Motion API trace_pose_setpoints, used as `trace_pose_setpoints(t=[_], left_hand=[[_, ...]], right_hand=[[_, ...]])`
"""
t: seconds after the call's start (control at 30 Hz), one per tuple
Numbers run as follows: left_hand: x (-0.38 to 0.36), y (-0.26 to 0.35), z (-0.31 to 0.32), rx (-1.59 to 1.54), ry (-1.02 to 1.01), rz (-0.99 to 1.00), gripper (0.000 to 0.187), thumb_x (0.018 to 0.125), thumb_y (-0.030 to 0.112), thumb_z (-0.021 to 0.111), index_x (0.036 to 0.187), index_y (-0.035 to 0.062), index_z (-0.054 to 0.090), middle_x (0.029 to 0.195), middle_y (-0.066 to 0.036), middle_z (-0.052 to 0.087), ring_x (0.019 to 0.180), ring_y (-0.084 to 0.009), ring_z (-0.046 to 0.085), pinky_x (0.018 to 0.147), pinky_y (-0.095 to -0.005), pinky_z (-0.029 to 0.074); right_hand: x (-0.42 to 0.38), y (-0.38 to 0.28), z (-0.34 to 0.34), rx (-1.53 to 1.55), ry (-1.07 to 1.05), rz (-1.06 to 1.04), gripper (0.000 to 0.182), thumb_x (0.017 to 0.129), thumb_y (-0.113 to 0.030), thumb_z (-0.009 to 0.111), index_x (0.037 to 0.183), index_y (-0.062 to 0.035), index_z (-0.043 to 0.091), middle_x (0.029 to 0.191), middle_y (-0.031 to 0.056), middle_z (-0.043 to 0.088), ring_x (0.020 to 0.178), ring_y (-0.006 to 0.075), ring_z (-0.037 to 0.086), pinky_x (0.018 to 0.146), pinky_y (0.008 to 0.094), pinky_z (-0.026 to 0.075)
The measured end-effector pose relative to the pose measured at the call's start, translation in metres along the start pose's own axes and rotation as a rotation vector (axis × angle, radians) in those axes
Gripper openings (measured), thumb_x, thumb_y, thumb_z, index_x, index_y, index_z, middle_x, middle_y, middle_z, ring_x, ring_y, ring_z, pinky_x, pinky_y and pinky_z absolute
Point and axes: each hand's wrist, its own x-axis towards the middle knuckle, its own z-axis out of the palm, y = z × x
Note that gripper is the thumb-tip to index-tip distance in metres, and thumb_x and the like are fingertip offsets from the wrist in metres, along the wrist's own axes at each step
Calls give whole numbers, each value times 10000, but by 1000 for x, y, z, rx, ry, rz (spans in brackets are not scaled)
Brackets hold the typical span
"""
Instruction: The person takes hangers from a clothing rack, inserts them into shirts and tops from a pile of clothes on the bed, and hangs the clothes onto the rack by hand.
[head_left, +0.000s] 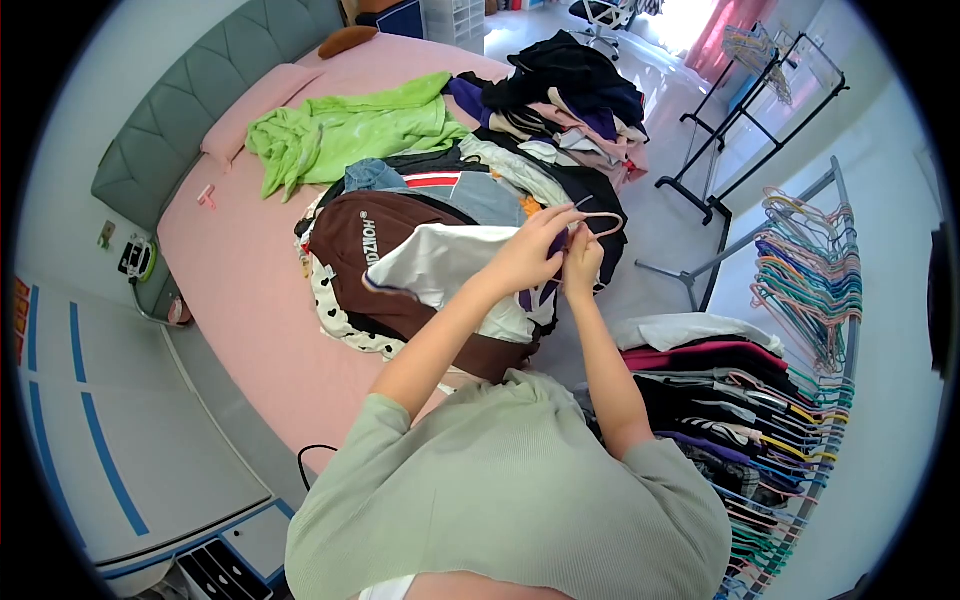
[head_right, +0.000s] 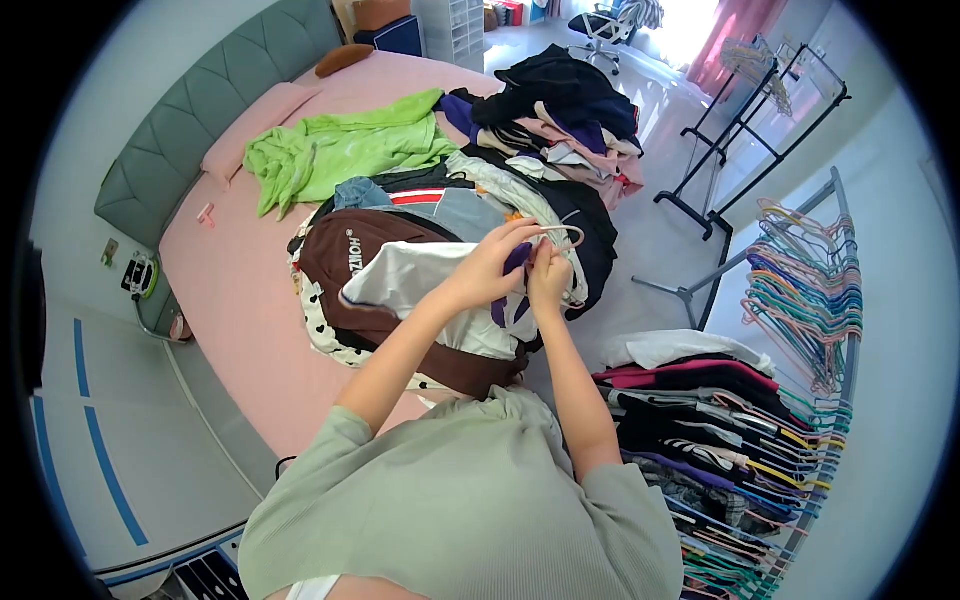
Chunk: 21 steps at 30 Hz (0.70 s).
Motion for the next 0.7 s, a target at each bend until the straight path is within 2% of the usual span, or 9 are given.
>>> trace_pose_setpoints(t=[0.17, 0.23, 0.33, 0.4, 0.47, 0.6, 0.63, 0.67, 0.7], left_hand=[[-6, -17, -48, 442, -81, 123, 355, 639, 44, 615, 989, 103, 626, 1104, -81, 592, 1076, -304, 502, 857, -441, 428], [-14, -32, -58, 647, -221, -22, 182, 726, 159, 631, 904, 121, 619, 931, -78, 636, 949, -295, 572, 734, -441, 463], [-20, -38, -57, 604, -422, -157, 158, 805, 263, 592, 827, 107, 594, 734, -89, 627, 753, -307, 610, 610, -443, 463], [-22, -36, -55, 587, -366, -68, 203, 851, 276, 551, 792, 83, 572, 653, -126, 595, 630, -336, 593, 558, -432, 460], [-20, -36, -56, 549, -356, -116, 202, 843, 275, 559, 786, 81, 571, 668, -134, 592, 652, -337, 591, 563, -435, 458], [-18, -38, -63, 460, -305, -180, 198, 854, 267, 538, 810, 76, 569, 696, -156, 584, 693, -358, 575, 589, -447, 441], [-18, -43, -64, 427, -306, -238, 207, 870, 258, 514, 847, 60, 567, 720, -175, 580, 720, -368, 566, 610, -442, 430], [-20, -47, -66, 425, -308, -236, 207, 870, 258, 514, 847, 60, 567, 720, -175, 580, 720, -368, 566, 610, -442, 430], [-19, -49, -70, 381, -264, -281, 214, 869, 266, 514, 860, 62, 579, 729, -174, 592, 723, -367, 572, 618, -448, 436]], right_hand=[[8, -1, -6, 210, -80, 66, 438, 991, -299, 372, 618, -72, 397, 529, -39, 350, 438, 38, 305, 407, 205, 222], [9, -2, -4, 196, -88, 83, 439, 991, -303, 371, 617, -74, 396, 529, -39, 348, 438, 38, 305, 407, 207, 221], [12, 2, 2, 157, -130, 91, 444, 990, -313, 371, 617, -75, 396, 529, -38, 344, 438, 39, 304, 405, 211, 221], [14, 0, 6, 132, -157, 92, 447, 989, -320, 372, 617, -73, 398, 528, -37, 342, 437, 40, 303, 404, 214, 220], [19, -14, 9, -17, -210, 116, 506, 969, -380, 355, 598, -48, 449, 466, 26, 432, 424, 120, 433, 445, 295, 321], [22, -18, 22, -76, -271, 6, 437, 960, -350, 385, 714, -28, 547, 502, 50, 495, 455, 183, 493, 488, 303, 378], [18, -32, 25, -69, -171, -79, 250, 907, -247, 516, 807, -25, 576, 649, 79, 566, 614, 210, 559, 594, 315, 421], [15, -38, 28, -71, -168, -79, 250, 907, -247, 516, 807, -25, 576, 649, 79, 566, 614, 210, 559, 594, 315, 421], [13, -42, 32, -88, 47, -242, 158, 859, -183, 570, 813, -32, 570, 724, 85, 567, 708, 222, 558, 653, 334, 419]])
